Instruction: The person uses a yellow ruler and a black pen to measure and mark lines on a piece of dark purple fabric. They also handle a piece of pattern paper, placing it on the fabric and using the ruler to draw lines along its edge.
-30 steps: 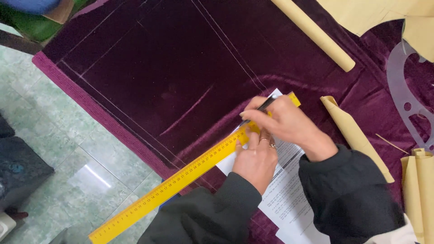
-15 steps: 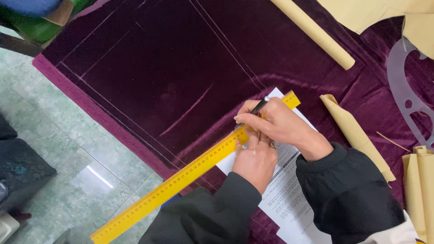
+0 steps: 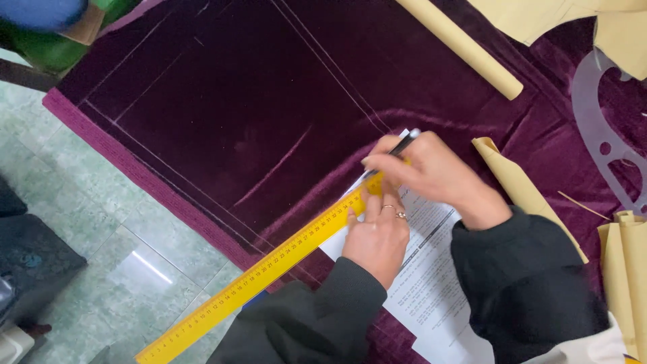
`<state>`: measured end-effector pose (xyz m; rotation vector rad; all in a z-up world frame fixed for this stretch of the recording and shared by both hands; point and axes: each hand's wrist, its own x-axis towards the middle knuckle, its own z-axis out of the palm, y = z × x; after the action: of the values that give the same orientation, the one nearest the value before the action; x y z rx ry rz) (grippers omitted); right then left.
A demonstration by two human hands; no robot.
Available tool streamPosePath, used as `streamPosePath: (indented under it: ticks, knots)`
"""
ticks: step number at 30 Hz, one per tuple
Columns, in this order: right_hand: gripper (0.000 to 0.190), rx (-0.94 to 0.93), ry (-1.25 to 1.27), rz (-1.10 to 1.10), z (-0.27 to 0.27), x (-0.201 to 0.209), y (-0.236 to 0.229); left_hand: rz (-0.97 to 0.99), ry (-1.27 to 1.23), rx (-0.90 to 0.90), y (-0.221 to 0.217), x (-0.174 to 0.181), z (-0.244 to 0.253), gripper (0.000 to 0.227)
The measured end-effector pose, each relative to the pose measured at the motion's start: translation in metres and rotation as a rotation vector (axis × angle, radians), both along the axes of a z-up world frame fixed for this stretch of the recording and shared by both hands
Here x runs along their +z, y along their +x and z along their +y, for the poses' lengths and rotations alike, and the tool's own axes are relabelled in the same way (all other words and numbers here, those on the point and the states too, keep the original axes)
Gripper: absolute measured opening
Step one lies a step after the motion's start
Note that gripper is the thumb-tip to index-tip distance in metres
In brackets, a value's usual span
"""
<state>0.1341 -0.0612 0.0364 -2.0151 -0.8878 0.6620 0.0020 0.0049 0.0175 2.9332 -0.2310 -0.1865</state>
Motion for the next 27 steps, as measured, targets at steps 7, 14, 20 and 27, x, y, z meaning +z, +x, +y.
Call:
streamPosePath:
  ticks: [7,14,20,27]
  knots:
    - [0.022,-0.331,-0.323,-0.289,-0.044,0.031,0.026,0.095,0.158,-0.018,-0.002,-0.036,-0.01,0.058]
    - [0.021,-0.096,-0.164,-0.258,-0.058,-0.007,-0.017,0.155,-0.096,0.0,-0.016,-0.052,0.012,0.07]
    - [0.029,-0.111,-0.303,-0.18,-0.059,-0.012,-0.031,-0.171,-0.294,0.248,-0.1,-0.006,0.113,0.038]
    - [0.03,-0.116,-0.357,-0.157,-0.057,-0.015,-0.035,0.876,0.057,0.68,-0.176,-0.066,0.178,0.082]
